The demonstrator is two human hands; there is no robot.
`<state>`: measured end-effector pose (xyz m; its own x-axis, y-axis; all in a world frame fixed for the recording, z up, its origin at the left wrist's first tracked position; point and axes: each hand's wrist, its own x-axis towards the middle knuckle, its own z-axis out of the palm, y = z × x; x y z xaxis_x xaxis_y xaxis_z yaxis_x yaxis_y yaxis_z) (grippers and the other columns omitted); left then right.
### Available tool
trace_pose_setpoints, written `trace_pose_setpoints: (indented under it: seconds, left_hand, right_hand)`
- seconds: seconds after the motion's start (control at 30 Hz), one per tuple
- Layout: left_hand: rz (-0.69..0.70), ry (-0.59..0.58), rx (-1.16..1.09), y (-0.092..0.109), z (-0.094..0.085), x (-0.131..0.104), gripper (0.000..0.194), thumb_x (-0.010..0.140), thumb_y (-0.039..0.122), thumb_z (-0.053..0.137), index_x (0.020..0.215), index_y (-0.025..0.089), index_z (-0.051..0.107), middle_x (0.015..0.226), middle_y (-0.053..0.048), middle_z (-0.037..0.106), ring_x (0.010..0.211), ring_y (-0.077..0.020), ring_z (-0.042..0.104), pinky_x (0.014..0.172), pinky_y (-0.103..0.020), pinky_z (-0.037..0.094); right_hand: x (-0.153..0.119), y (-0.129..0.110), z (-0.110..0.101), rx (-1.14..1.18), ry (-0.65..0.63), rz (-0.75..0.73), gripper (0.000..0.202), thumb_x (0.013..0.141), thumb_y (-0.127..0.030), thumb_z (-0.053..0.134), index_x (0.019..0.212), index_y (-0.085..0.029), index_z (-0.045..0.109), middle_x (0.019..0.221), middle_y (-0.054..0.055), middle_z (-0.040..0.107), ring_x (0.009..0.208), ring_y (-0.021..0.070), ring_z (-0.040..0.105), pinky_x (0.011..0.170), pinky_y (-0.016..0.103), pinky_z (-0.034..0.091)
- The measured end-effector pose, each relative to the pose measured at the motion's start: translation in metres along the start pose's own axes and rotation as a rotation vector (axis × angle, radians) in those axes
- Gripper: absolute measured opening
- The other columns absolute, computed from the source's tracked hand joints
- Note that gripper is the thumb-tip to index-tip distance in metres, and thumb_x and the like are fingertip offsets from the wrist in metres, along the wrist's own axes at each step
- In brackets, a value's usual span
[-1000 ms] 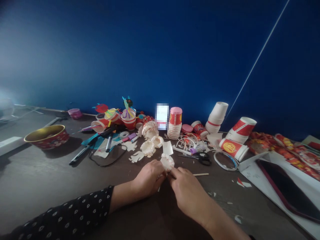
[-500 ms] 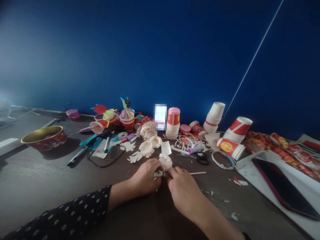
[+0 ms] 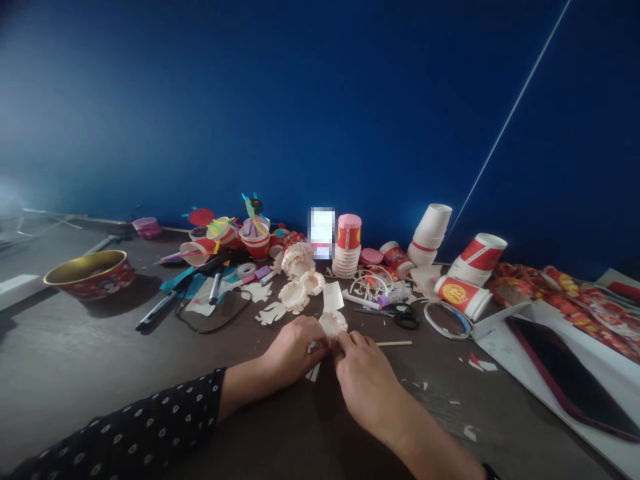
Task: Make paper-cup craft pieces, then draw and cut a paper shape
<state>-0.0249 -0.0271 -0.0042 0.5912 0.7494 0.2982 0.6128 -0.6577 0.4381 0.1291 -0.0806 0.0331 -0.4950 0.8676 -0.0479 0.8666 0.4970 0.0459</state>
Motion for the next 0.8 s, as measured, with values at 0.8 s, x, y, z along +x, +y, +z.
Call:
trace_pose_setpoints:
  seconds: [0.8]
  left_hand:
    - [-0.035, 0.083, -0.065, -0.002, 0.007, 0.001, 0.010, 0.069, 0.010, 0.064, 0.061, 0.016, 0.063, 0.068, -0.003, 0.064, 0.071, -0.0164, 0.054, 0.067, -0.024, 0.039]
  right_hand:
    - [-0.004, 0.021, 0.005, 0.208, 0.105, -0.015, 0.035, 0.083, -0.005, 0.041, 0.104, -0.021, 0.064, 0.103, 0.005, 0.069, 0.094, 0.0202, 0.061, 0.091, 0.036, 0.035]
